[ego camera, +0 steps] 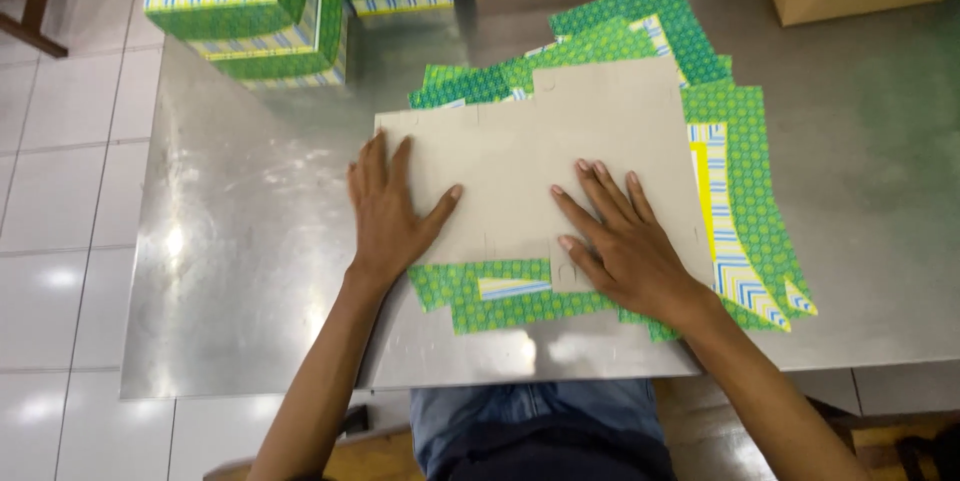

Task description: The person folds a flat, patterned cardboard sheet into a small box by creasing the sides and tucking the flaps. They place the finished box with others on the table, then pick up another flat sheet to begin the process again.

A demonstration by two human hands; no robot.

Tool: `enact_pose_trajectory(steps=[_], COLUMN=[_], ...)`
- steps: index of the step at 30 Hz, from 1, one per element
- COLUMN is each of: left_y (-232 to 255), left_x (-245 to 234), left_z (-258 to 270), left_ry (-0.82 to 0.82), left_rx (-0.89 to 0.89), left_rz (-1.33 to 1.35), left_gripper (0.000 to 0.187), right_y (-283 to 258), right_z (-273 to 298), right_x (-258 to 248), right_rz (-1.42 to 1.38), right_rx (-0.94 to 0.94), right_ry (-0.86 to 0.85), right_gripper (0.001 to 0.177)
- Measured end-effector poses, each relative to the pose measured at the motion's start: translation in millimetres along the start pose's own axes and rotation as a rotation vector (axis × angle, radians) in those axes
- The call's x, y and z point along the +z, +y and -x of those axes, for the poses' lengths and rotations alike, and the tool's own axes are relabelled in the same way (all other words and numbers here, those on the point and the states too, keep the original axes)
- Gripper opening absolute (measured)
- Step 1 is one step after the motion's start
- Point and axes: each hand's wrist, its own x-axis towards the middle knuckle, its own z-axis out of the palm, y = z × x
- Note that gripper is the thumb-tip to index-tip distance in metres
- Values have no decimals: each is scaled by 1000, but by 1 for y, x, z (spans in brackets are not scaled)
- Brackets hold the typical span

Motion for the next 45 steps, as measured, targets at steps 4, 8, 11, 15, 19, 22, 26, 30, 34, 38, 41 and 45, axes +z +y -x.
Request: enact_pose_trajectory(steps=[4,8,11,15,19,22,26,30,34,38,41,45], left_y=[-6,-5,-6,-23,-17,-21,-11,5,36,82,103,106], left_x=[-10,-17,-17,-3,-13,-13,-41,-86,-126,-158,-160,-141], left_z=[0,0,-2,-1,-1,1,-7,-29,-56,-85,-98,-101], left_ry=[6,-9,-2,149,177,167,122,-135,-226,-437,-331,109], left_rx=[-127,-152,-124,55,122,131,244,355,444,648,829,825], left_rz=[8,36,78,44,129,189,565,644,523,541,421,33], left_gripper=[113,120,121,113,95,70,63,51,40,22,32,72], right_y=[15,37,48,66,67,69,67,39,-5,-41,-40,-36], right_z=[4,11,16,20,22,24,19,7,-13,-42,-57,-61], right_x=[-12,-25,-34,-30,-24,-21,-26,-59,-105,-144,-143,-131], right_rz=[-32,-40,-63,-89,-100,-150,-140,-129,-135,-285,-529,-862], right_rx=[92,227,350,481,469,459,403,86,-99,-167,-19,294], right_ry=[28,140,214,278,320,333,411,514,441,260,122,299], right_gripper=[62,64,68,75,70,60,56,64,80,74,28,26])
